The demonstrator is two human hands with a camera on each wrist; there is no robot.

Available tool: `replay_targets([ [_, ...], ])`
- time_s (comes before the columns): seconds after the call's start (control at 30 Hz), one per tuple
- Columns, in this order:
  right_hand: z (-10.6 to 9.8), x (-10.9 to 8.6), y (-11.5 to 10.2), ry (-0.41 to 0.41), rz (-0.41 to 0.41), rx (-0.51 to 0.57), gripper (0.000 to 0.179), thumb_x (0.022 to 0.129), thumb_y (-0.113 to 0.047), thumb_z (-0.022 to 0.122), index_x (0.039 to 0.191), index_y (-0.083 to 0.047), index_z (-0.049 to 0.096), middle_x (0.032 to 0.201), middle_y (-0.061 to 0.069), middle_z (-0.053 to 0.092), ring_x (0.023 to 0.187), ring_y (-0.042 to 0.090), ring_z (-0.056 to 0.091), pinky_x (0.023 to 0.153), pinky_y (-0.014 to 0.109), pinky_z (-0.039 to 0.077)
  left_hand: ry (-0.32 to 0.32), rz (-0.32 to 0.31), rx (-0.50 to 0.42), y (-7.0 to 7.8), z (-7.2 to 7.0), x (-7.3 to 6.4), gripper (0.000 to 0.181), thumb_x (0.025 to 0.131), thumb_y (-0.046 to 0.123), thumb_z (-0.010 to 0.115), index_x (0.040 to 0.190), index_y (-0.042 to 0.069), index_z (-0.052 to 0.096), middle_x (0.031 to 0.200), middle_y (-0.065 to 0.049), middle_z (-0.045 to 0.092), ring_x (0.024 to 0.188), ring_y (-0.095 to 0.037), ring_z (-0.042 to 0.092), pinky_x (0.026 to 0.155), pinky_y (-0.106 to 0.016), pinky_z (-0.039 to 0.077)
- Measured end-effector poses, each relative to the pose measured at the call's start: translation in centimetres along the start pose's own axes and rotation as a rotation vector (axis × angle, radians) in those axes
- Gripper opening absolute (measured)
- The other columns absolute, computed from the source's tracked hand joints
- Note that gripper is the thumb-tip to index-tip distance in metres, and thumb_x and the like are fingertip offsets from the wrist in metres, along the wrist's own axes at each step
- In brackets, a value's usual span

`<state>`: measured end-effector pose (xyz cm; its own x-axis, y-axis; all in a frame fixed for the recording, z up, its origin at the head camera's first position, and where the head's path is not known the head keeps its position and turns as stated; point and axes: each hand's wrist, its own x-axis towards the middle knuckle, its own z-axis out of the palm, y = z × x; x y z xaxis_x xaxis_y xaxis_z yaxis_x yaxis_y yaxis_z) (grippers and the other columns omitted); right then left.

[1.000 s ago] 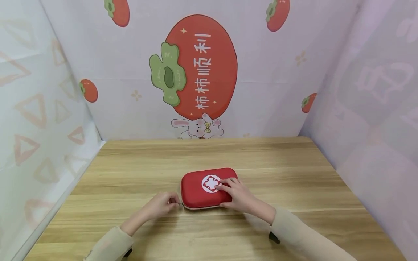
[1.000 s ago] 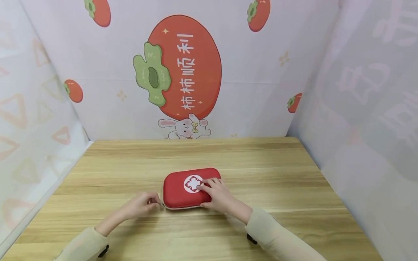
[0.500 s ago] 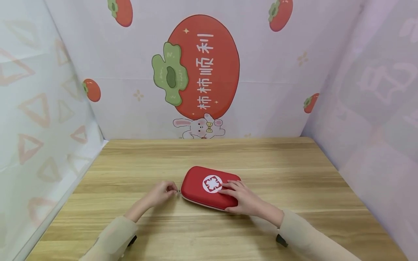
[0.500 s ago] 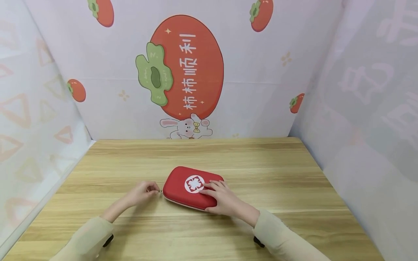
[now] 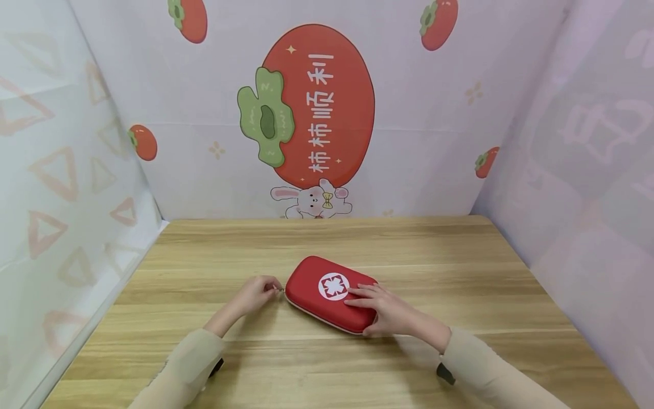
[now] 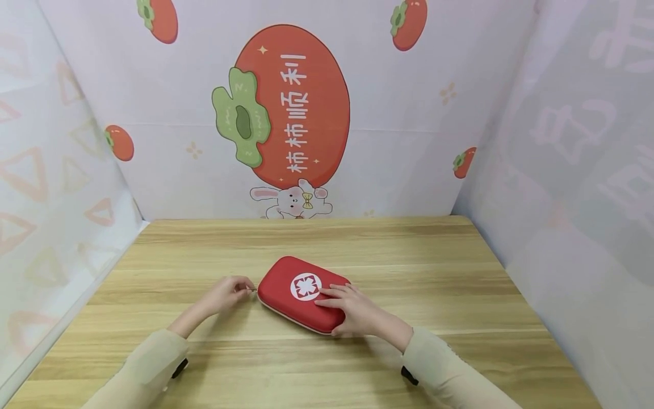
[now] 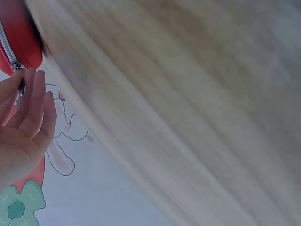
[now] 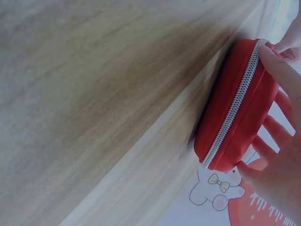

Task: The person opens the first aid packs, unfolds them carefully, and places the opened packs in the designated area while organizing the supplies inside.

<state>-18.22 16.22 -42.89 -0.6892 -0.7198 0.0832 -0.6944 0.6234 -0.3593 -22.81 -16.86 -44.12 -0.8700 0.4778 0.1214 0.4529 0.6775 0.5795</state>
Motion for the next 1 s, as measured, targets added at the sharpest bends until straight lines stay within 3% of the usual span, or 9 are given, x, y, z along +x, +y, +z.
replay_targets([
  [0.5, 0.06, -0.09, 0.14, 0.044, -0.020, -0.007, 0.063, 0.066, -0.031, 0.076, 0.123, -0.014, 0.054, 0.128, 0.008, 0.046, 0.117, 0.029, 0.038, 0.099, 0.053, 0.030, -0.005, 0.099, 0.011, 0.38, -0.04, -0.28, 0.011, 0.074, -0.011, 0.053, 0.078, -0.003, 0.059, 0.063, -0.007, 0.055, 0.057, -0.004, 0.043, 0.048, -0.018, 0.040],
  [1.0, 0.38, -0.03, 0.36, 0.056, -0.021, -0.011, 0.064, 0.065, -0.032, 0.076, 0.122, -0.015, 0.054, 0.127, 0.007, 0.047, 0.116, 0.028, 0.039, 0.098, 0.052, 0.032, -0.033, 0.088, -0.012, 0.10, -0.02, -0.56, 0.010, 0.074, -0.011, 0.055, 0.078, -0.002, 0.059, 0.065, -0.006, 0.056, 0.059, -0.006, 0.047, 0.051, -0.018, 0.043],
])
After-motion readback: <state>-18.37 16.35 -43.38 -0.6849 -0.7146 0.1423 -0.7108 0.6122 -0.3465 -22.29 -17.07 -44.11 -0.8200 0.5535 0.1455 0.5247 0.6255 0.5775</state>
